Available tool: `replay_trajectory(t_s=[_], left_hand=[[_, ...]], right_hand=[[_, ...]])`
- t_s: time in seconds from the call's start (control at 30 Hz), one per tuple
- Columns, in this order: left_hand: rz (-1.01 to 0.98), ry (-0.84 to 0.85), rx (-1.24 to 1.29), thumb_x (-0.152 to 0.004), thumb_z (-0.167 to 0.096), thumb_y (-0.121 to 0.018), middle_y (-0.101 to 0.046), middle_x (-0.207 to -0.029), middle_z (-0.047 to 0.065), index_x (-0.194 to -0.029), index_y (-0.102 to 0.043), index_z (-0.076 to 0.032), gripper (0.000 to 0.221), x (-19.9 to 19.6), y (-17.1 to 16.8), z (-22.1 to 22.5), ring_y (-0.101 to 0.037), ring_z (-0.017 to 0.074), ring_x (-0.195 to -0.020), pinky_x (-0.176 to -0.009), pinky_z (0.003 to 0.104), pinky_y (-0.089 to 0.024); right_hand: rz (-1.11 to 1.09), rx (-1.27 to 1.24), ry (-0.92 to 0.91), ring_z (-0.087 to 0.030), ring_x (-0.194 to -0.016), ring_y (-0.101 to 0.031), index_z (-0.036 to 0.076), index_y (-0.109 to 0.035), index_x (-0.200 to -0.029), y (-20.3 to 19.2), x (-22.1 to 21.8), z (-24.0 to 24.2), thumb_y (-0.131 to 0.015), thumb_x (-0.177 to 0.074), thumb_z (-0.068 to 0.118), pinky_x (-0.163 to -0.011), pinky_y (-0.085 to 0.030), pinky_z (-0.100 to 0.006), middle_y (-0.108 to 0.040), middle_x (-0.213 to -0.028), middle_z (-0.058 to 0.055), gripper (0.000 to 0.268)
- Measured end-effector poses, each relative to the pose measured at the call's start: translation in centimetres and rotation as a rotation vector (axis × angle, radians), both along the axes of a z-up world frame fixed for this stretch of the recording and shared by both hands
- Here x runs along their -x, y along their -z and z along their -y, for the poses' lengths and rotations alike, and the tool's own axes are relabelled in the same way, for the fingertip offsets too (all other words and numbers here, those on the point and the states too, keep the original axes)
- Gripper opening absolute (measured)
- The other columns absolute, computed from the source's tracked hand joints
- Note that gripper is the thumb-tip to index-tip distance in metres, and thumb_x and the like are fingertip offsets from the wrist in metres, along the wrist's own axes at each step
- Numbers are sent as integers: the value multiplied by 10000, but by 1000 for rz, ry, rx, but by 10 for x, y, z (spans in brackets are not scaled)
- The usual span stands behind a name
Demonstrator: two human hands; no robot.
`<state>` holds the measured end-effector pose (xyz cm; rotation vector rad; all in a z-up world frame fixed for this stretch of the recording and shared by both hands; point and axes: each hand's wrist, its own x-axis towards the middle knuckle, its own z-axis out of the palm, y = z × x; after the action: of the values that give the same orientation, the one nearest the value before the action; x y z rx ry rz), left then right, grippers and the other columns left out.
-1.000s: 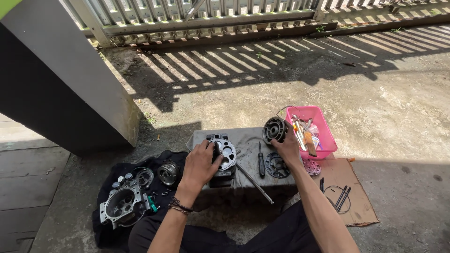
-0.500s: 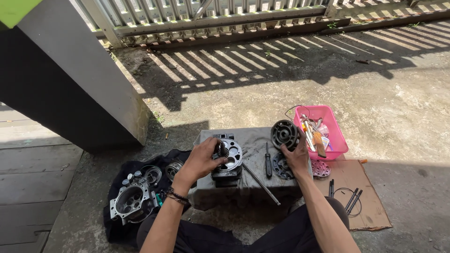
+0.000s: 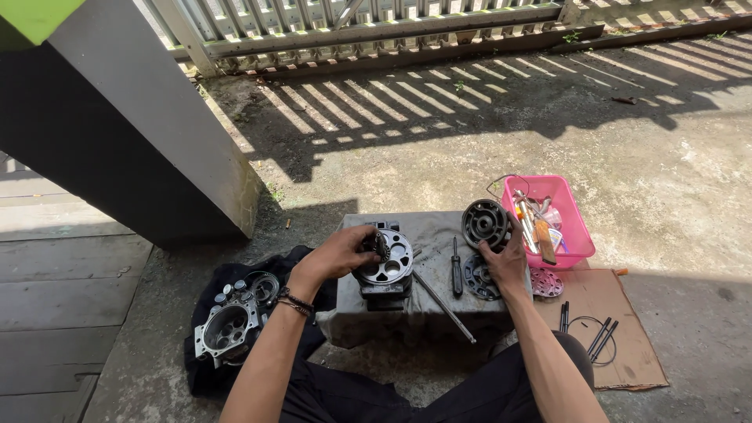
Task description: Disassembling and inspecting the internal components of a mechanical compressor or pump
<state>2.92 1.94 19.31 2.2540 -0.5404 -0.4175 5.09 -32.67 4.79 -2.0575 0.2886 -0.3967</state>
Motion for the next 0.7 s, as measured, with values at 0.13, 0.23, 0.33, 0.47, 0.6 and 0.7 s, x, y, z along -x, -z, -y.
replay_trajectory(t_s=[0.13,0.23,0.33,0.47,0.6,0.7], left_hand=[[-67,43,81,-932,-272,-732,-717,-1108,210,-1319,-619,-51,459,-22,29,-14,-677,451,-1000,-861,564,-541],[-191,61,213,-924,-289,-757,-720,-1078,158,-1260,-659,-86,405,-30,34,-19,-668,308,-979,-860,473,-547],[-159,138,194,-851,-186,-795,-712,-1090,244,-1292,-633,-34,494,-31,17,-14,-674,361,-965,-860,517,-547],[-134,140,243,-844,-197,-810,-727,-1014,178,-1280,-648,-46,489,-29,7,-9,-645,272,-905,-865,472,-553],[-76,119,287,-887,-198,-784,-728,-1006,143,-1334,-646,-52,490,-13,-14,-6,-648,252,-882,-909,487,-547],[-40,86,350,-910,-206,-768,-718,-1045,114,-1375,-636,-80,499,-9,-14,-9,-643,241,-917,-996,544,-501]], right_hand=[[8,3,-4,-480,-1194,-618,261,-323,-1536,4,-2,1,-740,-838,291,-1014,-487,-597,-573,-1387,-236,814],[10,6,1,-470,-1199,-618,277,-317,-1537,6,-1,0,-740,-840,294,-1008,-492,-595,-576,-1386,-228,816],[17,11,0,-493,-1181,-623,255,-328,-1534,3,-1,0,-740,-847,284,-999,-498,-610,-581,-1371,-249,802],[40,5,-9,-493,-1190,-615,250,-327,-1535,3,1,0,-739,-843,304,-1002,-486,-616,-573,-1382,-248,807],[27,5,-4,-489,-1187,-618,257,-328,-1538,5,-2,1,-741,-840,320,-994,-489,-613,-580,-1371,-241,814],[21,12,-5,-466,-1199,-619,256,-325,-1532,8,-3,2,-744,-830,321,-1003,-483,-603,-576,-1391,-229,820]])
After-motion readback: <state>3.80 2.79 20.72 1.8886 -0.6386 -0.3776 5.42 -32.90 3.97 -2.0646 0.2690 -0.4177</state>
